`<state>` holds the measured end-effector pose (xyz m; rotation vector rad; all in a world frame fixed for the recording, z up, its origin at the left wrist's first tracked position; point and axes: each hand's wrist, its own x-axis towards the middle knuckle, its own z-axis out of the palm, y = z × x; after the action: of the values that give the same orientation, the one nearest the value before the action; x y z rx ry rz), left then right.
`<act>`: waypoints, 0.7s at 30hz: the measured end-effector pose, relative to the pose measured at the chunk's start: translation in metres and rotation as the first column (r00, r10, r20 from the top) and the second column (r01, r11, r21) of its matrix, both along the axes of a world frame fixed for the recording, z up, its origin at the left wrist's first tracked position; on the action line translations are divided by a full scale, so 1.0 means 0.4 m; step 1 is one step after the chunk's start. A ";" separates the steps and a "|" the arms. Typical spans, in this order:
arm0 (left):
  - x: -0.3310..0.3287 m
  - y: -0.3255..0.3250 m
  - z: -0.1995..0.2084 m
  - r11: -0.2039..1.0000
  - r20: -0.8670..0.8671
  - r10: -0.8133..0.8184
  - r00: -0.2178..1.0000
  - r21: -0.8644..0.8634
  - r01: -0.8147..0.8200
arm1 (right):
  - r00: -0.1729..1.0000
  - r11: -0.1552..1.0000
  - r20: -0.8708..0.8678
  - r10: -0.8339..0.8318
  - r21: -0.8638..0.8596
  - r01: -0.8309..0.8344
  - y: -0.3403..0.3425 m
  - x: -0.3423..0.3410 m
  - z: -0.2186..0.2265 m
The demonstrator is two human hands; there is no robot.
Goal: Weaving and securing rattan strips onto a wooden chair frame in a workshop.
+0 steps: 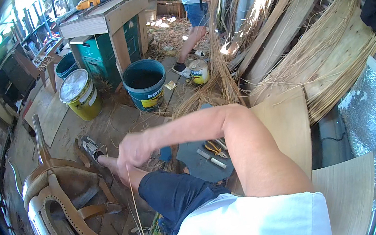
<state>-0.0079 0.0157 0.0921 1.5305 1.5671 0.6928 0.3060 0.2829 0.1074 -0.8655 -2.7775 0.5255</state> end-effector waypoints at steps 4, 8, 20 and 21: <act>-0.108 -0.098 0.007 0.970 -0.132 -0.015 0.991 -0.242 -0.017 | 0.924 0.902 0.103 -0.367 0.284 0.326 0.140 0.220 0.005; -0.243 -0.177 -0.027 0.930 -0.118 -0.045 0.992 -0.367 -0.002 | 0.689 0.609 0.019 -0.725 0.485 0.628 0.229 0.435 0.044; -0.296 -0.263 0.226 0.532 -0.369 0.172 0.914 -0.746 -0.401 | 0.154 0.126 -0.021 -0.988 0.466 0.876 0.304 0.684 -0.133; -0.274 -0.254 0.248 0.562 -0.380 0.180 0.908 -0.718 -0.411 | 0.176 0.159 0.004 -0.984 0.440 0.884 0.311 0.652 -0.166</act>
<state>-0.1174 -0.0859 0.1911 0.6870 1.9904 -0.1038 0.5670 0.4072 0.0408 -2.4122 -1.6643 -0.3830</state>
